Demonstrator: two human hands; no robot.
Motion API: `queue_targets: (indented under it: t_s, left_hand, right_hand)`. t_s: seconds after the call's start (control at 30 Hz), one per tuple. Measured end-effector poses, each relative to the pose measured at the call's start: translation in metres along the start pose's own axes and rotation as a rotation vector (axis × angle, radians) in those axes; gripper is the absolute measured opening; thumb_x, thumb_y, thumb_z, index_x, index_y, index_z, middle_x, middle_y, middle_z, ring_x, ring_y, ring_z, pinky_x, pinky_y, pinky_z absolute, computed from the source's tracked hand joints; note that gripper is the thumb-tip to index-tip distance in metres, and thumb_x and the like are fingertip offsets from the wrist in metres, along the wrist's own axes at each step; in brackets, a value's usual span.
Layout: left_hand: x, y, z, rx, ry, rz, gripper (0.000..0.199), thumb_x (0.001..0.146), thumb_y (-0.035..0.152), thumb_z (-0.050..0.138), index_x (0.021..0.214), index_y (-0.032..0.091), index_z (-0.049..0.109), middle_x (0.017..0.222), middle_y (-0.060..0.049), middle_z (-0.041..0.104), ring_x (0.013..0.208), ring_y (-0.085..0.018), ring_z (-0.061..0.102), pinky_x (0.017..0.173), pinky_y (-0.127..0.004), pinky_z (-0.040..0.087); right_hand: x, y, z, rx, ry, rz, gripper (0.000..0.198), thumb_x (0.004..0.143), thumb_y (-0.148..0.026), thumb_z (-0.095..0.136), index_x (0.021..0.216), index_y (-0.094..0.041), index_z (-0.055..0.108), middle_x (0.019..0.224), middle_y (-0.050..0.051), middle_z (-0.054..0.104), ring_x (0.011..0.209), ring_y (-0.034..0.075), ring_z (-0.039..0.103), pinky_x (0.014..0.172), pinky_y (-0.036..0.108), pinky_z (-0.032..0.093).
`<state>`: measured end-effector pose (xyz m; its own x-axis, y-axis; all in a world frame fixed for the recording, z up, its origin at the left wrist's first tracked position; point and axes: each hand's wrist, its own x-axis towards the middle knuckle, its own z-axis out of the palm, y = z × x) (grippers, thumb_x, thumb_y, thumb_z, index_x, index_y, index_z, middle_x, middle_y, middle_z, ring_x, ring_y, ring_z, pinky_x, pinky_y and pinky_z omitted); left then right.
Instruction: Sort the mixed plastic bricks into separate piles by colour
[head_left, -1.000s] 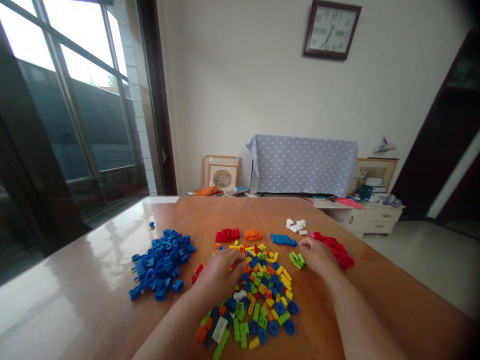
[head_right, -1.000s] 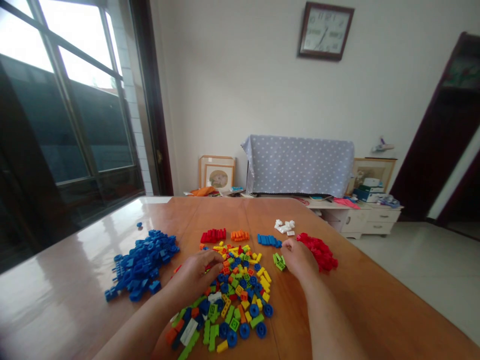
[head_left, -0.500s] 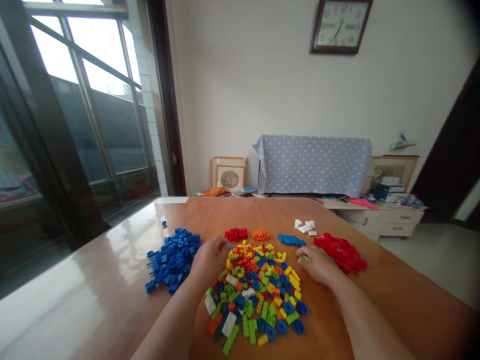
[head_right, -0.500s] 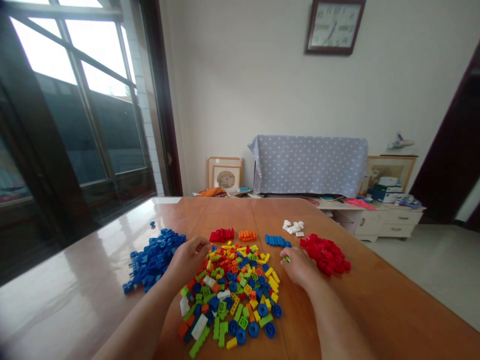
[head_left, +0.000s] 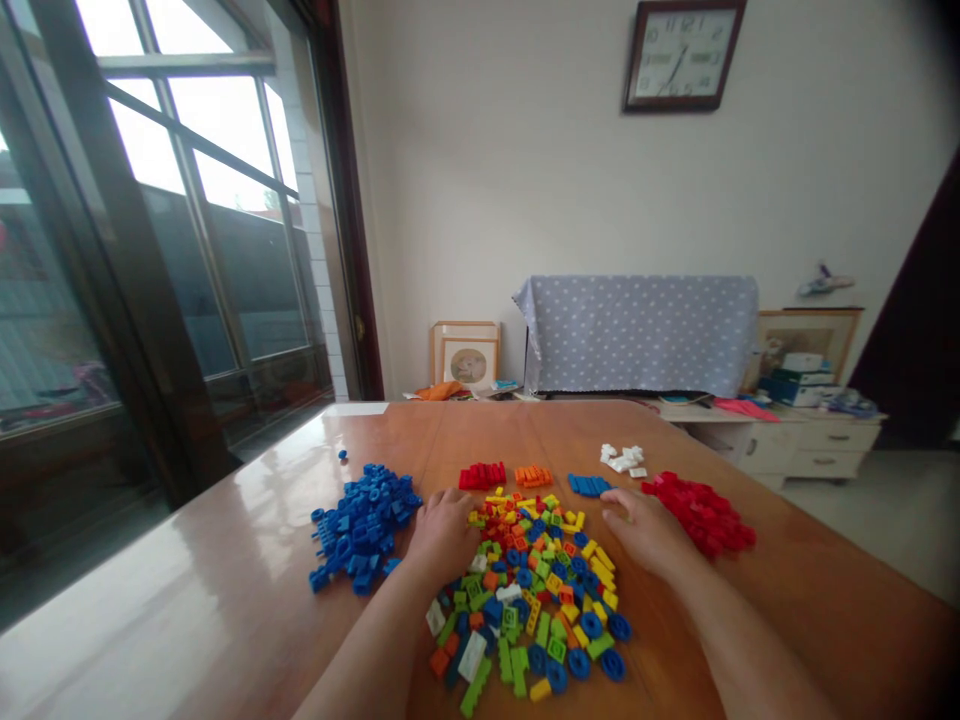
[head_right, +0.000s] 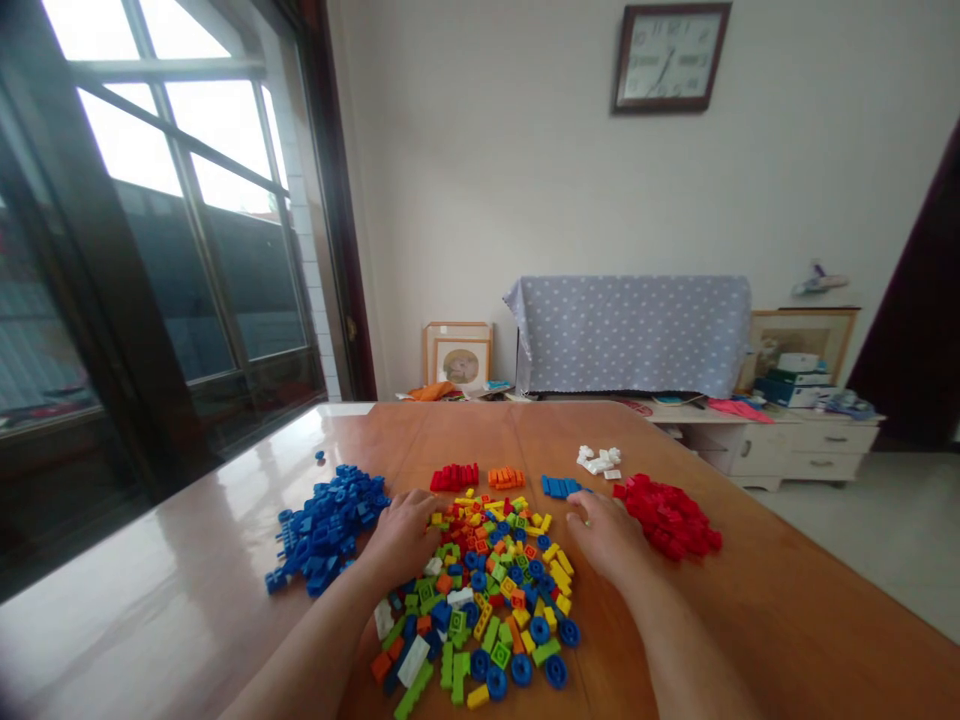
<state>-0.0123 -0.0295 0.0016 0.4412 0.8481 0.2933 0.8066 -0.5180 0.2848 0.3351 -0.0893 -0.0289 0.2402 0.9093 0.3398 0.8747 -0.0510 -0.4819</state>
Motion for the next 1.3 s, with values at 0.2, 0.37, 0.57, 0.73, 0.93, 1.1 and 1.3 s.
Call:
queue_targets:
  t_s: [0.2,0.37,0.57,0.73,0.93,1.1,1.3]
  left_hand:
    - [0.003,0.007,-0.005,0.063,-0.037,-0.025,0.023,0.077,0.016,0.055,0.097,0.023,0.063,0.115,-0.010,0.063,0.109,-0.029,0.053,0.086,-0.038,0.039]
    - [0.004,0.006,-0.005,0.062,-0.057,-0.035,0.022,0.077,0.022,0.057,0.097,0.025,0.065,0.113,-0.009,0.064,0.109,-0.031,0.053,0.088,-0.041,0.039]
    - [0.005,0.004,-0.004,0.050,-0.014,0.000,0.017,0.078,0.020,0.058,0.092,0.025,0.067,0.113,-0.009,0.063,0.113,-0.031,0.052,0.089,-0.040,0.038]
    - [0.006,0.015,-0.012,-0.034,0.088,0.095,0.016,0.085,0.024,0.058,0.099,0.024,0.066,0.110,-0.008,0.064,0.110,-0.028,0.054,0.089,-0.038,0.040]
    - [0.000,0.036,-0.018,-0.291,0.054,0.260,0.020,0.095,0.026,0.049,0.105,0.023,0.066,0.106,-0.007,0.067,0.101,-0.023,0.061,0.086,-0.033,0.044]
    - [-0.008,0.058,-0.012,-0.467,-0.058,0.264,0.020,0.091,0.023,0.054,0.110,0.024,0.061,0.099,-0.005,0.069,0.094,-0.022,0.065,0.080,-0.030,0.048]
    - [-0.016,0.066,-0.004,-0.620,-0.092,0.293,0.032,0.088,0.019,0.057,0.119,0.025,0.053,0.103,-0.003,0.071,0.094,-0.019,0.067,0.080,-0.028,0.050]
  right_hand:
    - [-0.005,-0.033,0.002,-0.008,0.030,-0.154,0.034,0.093,-0.036,0.050,0.113,-0.020,0.072,0.113,0.009,0.073,0.110,0.026,0.063,0.096,0.037,0.045]
    - [-0.012,-0.053,0.000,0.021,0.021,-0.185,0.030,0.092,-0.034,0.051,0.107,-0.021,0.073,0.107,0.008,0.073,0.106,0.026,0.062,0.093,0.037,0.046]
    - [-0.017,-0.066,-0.005,0.107,0.022,-0.222,0.028,0.093,-0.035,0.051,0.106,-0.022,0.074,0.106,0.008,0.073,0.105,0.027,0.062,0.094,0.038,0.046]
    - [-0.025,-0.085,-0.010,0.190,0.022,-0.269,0.026,0.093,-0.035,0.053,0.106,-0.024,0.073,0.105,0.007,0.073,0.104,0.026,0.063,0.092,0.037,0.046]
    - [-0.038,-0.109,-0.008,0.427,-0.140,-0.251,0.020,0.091,-0.032,0.059,0.100,-0.023,0.073,0.098,0.004,0.074,0.092,0.022,0.067,0.081,0.032,0.050]
    - [-0.043,-0.116,-0.004,0.644,-0.304,-0.208,0.020,0.090,-0.036,0.063,0.102,-0.021,0.069,0.092,0.003,0.073,0.084,0.019,0.067,0.073,0.029,0.052]
    - [-0.041,-0.113,-0.004,0.658,-0.327,-0.168,0.016,0.088,-0.035,0.064,0.087,-0.019,0.064,0.076,-0.001,0.065,0.070,0.015,0.057,0.061,0.024,0.042]
